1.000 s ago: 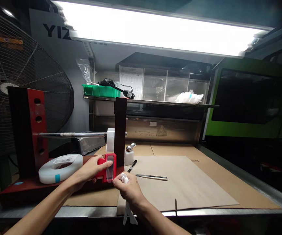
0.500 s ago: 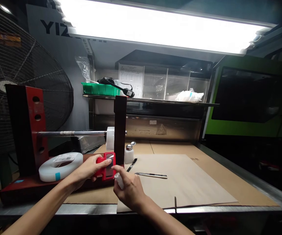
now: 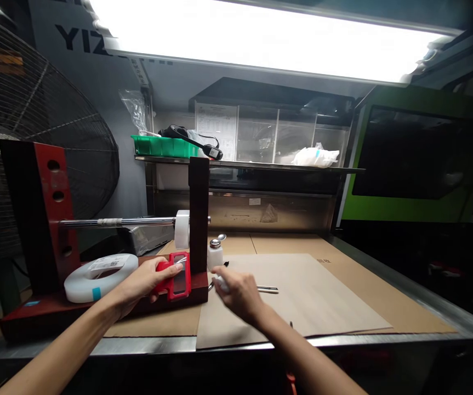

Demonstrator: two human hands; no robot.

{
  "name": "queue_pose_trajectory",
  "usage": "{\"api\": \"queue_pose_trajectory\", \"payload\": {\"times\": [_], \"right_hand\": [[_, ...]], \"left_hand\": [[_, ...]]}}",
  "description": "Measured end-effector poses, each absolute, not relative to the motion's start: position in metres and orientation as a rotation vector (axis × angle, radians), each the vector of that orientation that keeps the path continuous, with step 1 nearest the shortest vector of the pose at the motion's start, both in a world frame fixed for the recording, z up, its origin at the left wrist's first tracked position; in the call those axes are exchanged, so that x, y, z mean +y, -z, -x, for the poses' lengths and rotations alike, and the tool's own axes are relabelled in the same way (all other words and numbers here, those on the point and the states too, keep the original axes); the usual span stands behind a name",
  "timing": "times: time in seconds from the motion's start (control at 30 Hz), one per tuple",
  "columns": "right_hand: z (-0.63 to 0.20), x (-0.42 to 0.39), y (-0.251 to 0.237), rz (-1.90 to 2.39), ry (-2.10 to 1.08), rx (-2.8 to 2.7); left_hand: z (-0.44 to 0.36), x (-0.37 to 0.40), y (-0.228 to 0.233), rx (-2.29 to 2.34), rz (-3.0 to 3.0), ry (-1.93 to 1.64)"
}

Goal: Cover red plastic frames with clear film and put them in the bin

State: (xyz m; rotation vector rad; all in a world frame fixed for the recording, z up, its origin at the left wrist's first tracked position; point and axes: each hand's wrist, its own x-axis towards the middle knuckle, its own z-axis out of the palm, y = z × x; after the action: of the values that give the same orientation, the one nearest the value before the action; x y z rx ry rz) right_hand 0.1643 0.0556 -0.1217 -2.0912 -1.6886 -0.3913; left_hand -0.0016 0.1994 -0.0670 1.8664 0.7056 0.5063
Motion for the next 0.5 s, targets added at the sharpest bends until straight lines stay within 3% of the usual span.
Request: {"api": "queue_pose_trajectory", "payload": {"times": [0.23,0.5], "right_hand": [[-0.255,0.052,0.135,2.429,0.033,-1.586],[-0.270,0.045,0.141,2.399,-0.101,-1.566]], "left_hand": [[0.002,0.197,0.065,0.727,-1.890,-0.518],[0.003,0.195,0.066,0.754,-1.885,-0.527]]}}
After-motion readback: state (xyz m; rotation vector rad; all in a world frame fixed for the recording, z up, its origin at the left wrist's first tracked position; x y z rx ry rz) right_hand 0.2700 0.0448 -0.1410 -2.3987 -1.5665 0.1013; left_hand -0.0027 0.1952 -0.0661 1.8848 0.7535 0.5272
